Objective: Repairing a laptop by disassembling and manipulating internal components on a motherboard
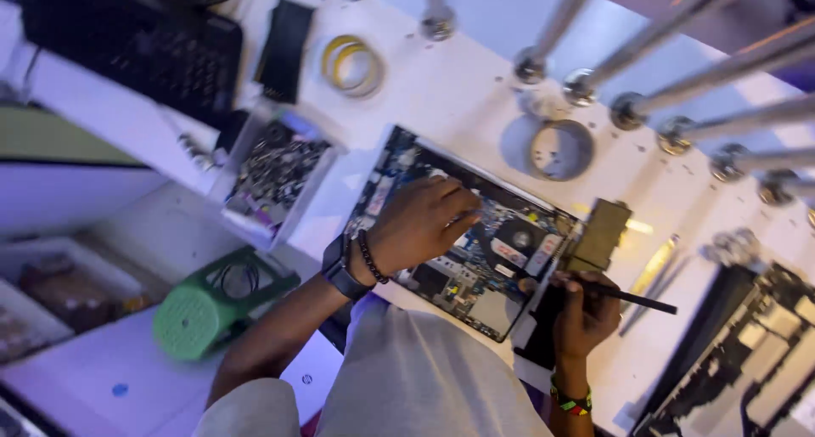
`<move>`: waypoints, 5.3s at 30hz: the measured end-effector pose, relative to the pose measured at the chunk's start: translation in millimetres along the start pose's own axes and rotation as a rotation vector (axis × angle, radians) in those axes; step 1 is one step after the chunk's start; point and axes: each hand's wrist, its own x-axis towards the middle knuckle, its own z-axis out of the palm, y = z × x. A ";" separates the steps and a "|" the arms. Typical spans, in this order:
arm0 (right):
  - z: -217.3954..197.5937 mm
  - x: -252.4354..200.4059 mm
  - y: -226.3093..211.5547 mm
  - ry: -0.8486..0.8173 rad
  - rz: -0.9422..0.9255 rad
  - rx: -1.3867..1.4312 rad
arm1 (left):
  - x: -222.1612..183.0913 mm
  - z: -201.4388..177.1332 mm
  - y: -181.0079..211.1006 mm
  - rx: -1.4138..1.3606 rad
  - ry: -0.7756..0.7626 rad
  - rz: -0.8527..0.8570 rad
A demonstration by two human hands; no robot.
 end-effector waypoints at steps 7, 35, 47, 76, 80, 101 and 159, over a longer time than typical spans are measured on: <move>44.2 -13.4 -1.6 -0.116 0.030 -0.165 | -160.8 -92.9 -60.5 0.114 0.318 -0.459; 288.3 -141.0 -26.7 -0.055 -0.088 -0.362 | -200.2 -147.0 -239.3 0.237 -0.225 -0.326; 282.9 -90.2 -39.6 -0.233 -0.283 -0.400 | -213.7 -116.5 -237.7 0.240 -0.283 -0.437; 261.8 -64.4 -44.2 -0.342 -0.187 -0.514 | -206.9 -150.8 -189.0 -0.496 0.507 -0.674; 254.9 -61.8 -35.6 -0.326 -0.255 -0.383 | -209.5 -144.8 -195.0 -0.589 0.543 -0.642; 237.1 -62.9 -31.3 -0.330 -0.246 -0.370 | -199.8 -145.4 -229.1 0.275 -0.012 -0.262; 236.7 -69.3 -22.8 -0.306 -0.284 -0.375 | -201.6 -162.4 -221.6 0.269 -0.217 -0.264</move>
